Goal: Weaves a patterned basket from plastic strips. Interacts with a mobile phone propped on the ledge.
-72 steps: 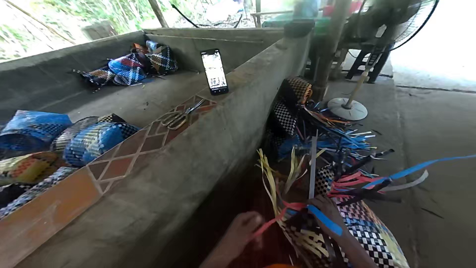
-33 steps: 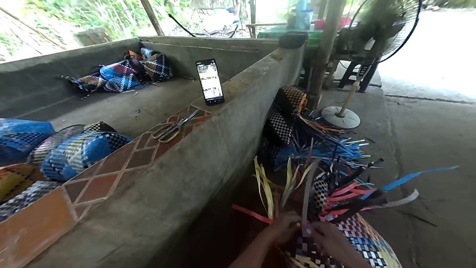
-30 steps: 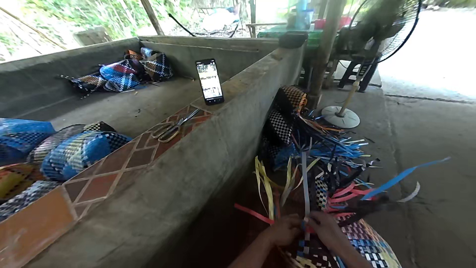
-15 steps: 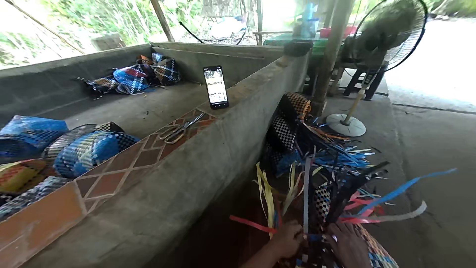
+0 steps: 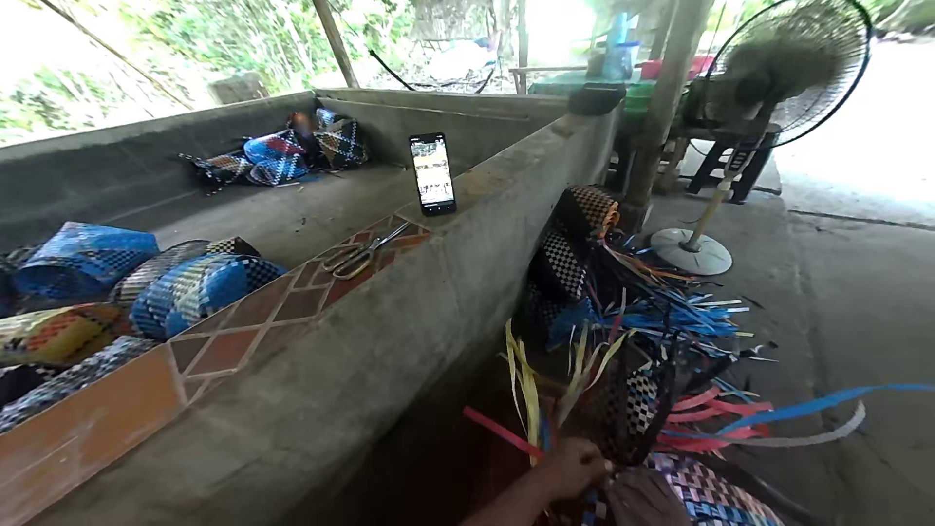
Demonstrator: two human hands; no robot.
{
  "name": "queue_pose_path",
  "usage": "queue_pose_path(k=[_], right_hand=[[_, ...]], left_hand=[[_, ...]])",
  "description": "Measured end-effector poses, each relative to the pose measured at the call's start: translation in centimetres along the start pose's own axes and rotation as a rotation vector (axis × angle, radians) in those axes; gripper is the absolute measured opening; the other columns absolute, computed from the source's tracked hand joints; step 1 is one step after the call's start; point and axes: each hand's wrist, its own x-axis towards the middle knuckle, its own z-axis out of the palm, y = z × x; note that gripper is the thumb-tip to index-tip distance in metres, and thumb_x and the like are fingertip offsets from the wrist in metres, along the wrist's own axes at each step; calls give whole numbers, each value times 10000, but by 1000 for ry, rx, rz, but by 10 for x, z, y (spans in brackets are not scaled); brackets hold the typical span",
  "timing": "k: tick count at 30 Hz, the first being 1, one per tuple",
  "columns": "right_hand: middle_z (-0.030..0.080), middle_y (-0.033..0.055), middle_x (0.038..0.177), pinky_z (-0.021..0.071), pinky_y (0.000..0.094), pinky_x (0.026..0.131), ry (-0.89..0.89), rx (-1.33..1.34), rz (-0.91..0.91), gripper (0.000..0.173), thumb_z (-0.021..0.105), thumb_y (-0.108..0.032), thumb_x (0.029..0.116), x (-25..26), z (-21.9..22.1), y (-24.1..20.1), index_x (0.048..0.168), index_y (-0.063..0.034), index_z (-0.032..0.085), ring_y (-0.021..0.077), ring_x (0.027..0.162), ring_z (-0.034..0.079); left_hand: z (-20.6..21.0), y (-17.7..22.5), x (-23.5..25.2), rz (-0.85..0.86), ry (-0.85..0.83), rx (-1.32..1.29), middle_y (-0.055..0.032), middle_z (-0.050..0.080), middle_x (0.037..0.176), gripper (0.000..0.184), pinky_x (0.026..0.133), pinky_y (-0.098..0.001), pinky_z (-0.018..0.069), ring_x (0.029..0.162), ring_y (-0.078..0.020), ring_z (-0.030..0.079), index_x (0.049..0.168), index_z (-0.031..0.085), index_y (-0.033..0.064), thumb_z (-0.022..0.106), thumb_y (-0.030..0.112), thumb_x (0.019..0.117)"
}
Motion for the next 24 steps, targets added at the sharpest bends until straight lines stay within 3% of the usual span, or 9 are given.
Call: queue_pose_path(k=[4,8,11,13,16,17,19,21,24], right_hand=[[697,275,1136,566,557,917,7,-11,78,259,608,83,863,0,-4,3,1061,20,763,479,1050,673],[711,269,958,576,542,858,76,74,338,156,639,-12,918,28,-7,-9,953,106,735,417,929,709],[709,293,983,556,579,874,64,73,501,181,632,-33,941,41,-5,-16,954,124,722,442,946,703],[671,347,1141,499,606,988,15,79,637,260,588,-44,992,50,-11,-23,1143,144,686,498,1092,655],[578,363,1309,470,581,1036,-14,173,777,410,577,-80,1020,56,-18,-27,1378,119,559,483,1186,595],[569,366,1320,482,564,1028,2,211,796,396,592,-81,1014,54,-18,-27,1351,125,578,472,1183,598],[601,357,1188,529,523,932,77,256,767,280,614,-64,987,44,-17,-29,1150,161,644,423,1047,633],[666,348,1065,539,540,924,128,214,642,232,646,-49,952,27,-14,-33,1023,167,690,433,994,669],[718,276,958,525,580,931,95,112,325,162,657,-27,918,-2,-1,-21,965,95,753,460,962,685]], left_hand=[[1,4,4,-26,-16,38,-264,675,1122,393,1017,-510,480,1081,-349,649,1131,674,-110,480,230,1095],[0,10,4,82,-115,75,-279,638,1212,347,1057,-514,462,1155,-364,617,1181,656,-116,486,171,1087],[-3,20,6,98,-132,270,-321,571,1310,323,1116,-543,422,1267,-442,545,1263,629,-116,523,115,1065],[1,27,6,43,-109,323,-307,542,1377,349,1133,-535,417,1311,-440,524,1339,586,-94,564,75,1035],[4,25,6,70,-68,244,-308,533,1417,403,1160,-531,391,1348,-430,513,1403,525,-89,566,45,1025],[5,24,5,84,-57,209,-313,537,1416,404,1168,-528,381,1353,-429,512,1407,518,-97,556,35,1027],[5,25,5,49,-49,120,-316,541,1421,390,1179,-519,367,1362,-418,513,1409,513,-113,520,27,1045],[8,27,8,-74,-21,5,-308,589,1359,363,1129,-549,411,1292,-409,571,1379,544,-98,468,77,1070],[10,27,18,-283,-44,28,-310,641,1240,533,1047,-607,450,1180,-424,623,1271,621,-92,500,391,1082]])
